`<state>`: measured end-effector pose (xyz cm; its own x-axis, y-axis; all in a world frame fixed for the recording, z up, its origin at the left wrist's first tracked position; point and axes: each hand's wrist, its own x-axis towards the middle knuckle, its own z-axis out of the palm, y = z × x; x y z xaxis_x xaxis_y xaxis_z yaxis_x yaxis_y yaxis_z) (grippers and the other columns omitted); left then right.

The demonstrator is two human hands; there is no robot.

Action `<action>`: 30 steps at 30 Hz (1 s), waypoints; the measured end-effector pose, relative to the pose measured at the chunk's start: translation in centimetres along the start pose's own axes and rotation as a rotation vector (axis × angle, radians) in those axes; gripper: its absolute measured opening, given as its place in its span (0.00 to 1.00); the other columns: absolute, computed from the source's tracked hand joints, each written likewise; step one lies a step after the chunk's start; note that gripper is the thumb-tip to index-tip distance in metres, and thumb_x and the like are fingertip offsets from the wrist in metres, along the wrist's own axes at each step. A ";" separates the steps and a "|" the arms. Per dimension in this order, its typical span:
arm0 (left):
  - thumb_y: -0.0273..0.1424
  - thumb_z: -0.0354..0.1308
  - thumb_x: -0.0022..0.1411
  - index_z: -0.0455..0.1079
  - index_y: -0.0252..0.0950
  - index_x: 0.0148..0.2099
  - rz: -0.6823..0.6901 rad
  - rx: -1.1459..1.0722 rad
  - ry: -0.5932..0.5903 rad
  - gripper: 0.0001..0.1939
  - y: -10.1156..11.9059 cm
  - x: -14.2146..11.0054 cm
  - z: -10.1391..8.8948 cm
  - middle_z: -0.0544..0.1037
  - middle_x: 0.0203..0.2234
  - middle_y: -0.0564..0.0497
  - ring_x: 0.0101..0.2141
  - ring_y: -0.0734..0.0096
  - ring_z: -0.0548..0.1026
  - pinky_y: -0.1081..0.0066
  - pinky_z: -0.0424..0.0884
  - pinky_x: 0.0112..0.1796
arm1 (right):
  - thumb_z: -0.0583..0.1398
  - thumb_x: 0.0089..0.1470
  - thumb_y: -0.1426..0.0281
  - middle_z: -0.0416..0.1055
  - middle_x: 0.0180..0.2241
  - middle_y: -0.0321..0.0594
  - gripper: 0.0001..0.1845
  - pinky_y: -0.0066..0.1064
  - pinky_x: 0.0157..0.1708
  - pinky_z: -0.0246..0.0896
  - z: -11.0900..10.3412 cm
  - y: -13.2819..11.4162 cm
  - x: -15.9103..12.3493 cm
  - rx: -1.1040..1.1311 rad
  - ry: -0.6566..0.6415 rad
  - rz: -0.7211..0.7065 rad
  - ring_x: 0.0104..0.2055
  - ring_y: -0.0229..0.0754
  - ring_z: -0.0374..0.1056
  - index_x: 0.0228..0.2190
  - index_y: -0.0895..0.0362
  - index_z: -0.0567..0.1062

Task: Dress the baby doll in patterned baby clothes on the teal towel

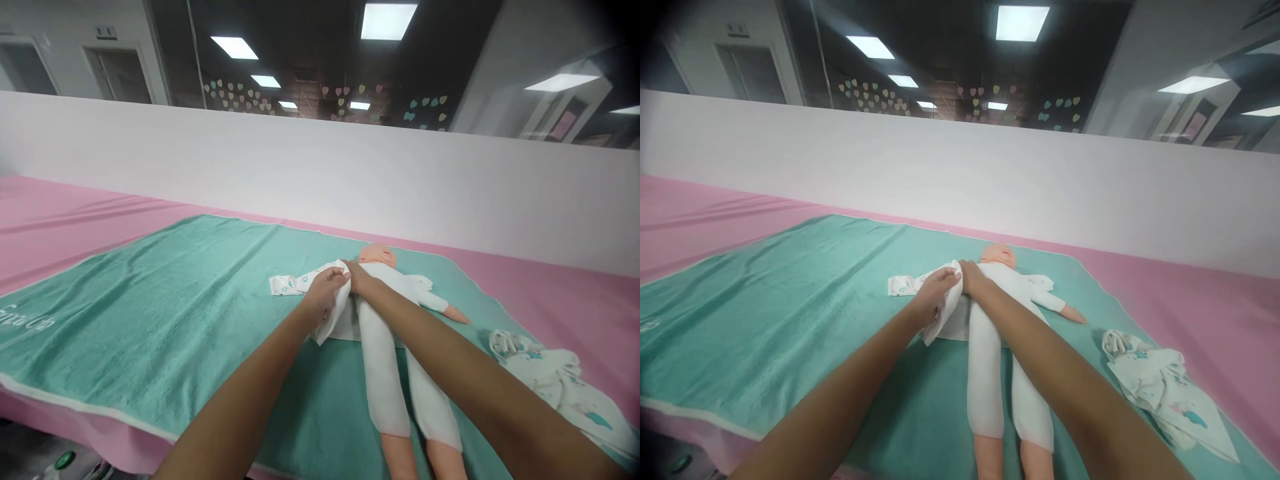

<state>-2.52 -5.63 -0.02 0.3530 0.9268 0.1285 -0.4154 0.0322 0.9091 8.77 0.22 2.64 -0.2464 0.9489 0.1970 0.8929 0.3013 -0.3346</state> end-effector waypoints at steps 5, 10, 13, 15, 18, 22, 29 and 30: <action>0.39 0.62 0.47 0.64 0.35 0.30 0.036 0.061 0.199 0.14 0.5 0.8 -2.7 0.66 0.20 0.57 0.21 0.78 0.63 0.76 0.59 0.25 | 0.54 0.51 0.62 0.70 0.44 0.44 0.16 0.33 0.43 0.55 -2.9 2.9 -4.0 -0.016 0.159 -0.011 0.46 0.46 0.63 0.40 0.55 0.72; 0.39 0.58 0.52 0.61 0.36 0.29 0.114 0.117 0.228 0.12 -0.3 1.3 -3.0 0.62 0.20 0.58 0.22 0.79 0.60 0.77 0.56 0.24 | 0.47 0.54 0.55 0.72 0.33 0.49 0.23 0.39 0.39 0.56 -4.8 10.1 -10.5 -0.017 0.315 0.553 0.38 0.50 0.65 0.29 0.59 0.72; 0.38 0.57 0.54 0.62 0.36 0.29 0.149 0.178 0.201 0.11 -0.8 1.4 -2.7 0.61 0.22 0.58 0.23 0.79 0.59 0.77 0.55 0.24 | 0.50 0.52 0.51 0.73 0.35 0.51 0.24 0.39 0.41 0.58 -4.3 11.8 -12.8 0.355 0.196 0.630 0.39 0.50 0.67 0.27 0.58 0.73; 0.37 0.57 0.54 0.62 0.36 0.30 0.167 0.183 0.169 0.11 -1.0 1.3 -2.5 0.61 0.22 0.58 0.23 0.79 0.59 0.77 0.55 0.25 | 0.53 0.50 0.49 0.74 0.37 0.50 0.25 0.37 0.41 0.61 -3.9 11.0 -13.3 0.704 0.157 0.649 0.40 0.49 0.68 0.31 0.58 0.73; 0.38 0.56 0.55 0.62 0.36 0.31 0.164 0.159 0.105 0.11 -1.1 1.0 -1.9 0.62 0.23 0.57 0.24 0.79 0.60 0.78 0.56 0.26 | 0.60 0.45 0.50 0.73 0.39 0.50 0.27 0.37 0.38 0.66 -3.4 8.9 -13.2 1.135 0.072 0.634 0.40 0.48 0.70 0.40 0.58 0.70; 0.39 0.58 0.54 0.61 0.37 0.31 0.127 0.135 0.108 0.12 -1.2 0.9 -0.7 0.62 0.21 0.58 0.22 0.79 0.60 0.77 0.57 0.25 | 0.67 0.40 0.62 0.71 0.43 0.49 0.33 0.37 0.36 0.70 -3.0 7.4 -13.0 1.389 0.143 0.582 0.39 0.47 0.71 0.47 0.58 0.63; 0.39 0.61 0.49 0.60 0.37 0.30 0.119 0.102 0.289 0.14 0.6 4.7 0.5 0.65 0.20 0.58 0.20 0.77 0.64 0.76 0.61 0.24 | 0.68 0.37 0.66 0.69 0.46 0.49 0.36 0.37 0.32 0.72 -2.2 7.6 -13.2 1.418 0.216 0.460 0.41 0.50 0.70 0.47 0.56 0.61; 0.38 0.60 0.49 0.60 0.36 0.30 0.143 0.088 0.292 0.14 1.0 5.4 0.9 0.67 0.21 0.57 0.21 0.77 0.65 0.75 0.62 0.26 | 0.68 0.38 0.65 0.69 0.46 0.49 0.35 0.37 0.32 0.71 -2.0 7.5 -13.2 1.416 0.195 0.422 0.41 0.51 0.70 0.47 0.55 0.61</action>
<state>-0.29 -0.91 1.93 0.0357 0.9880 0.1501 -0.3649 -0.1270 0.9223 19.43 -10.24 -0.65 0.0860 0.9944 -0.0614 -0.2422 -0.0389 -0.9694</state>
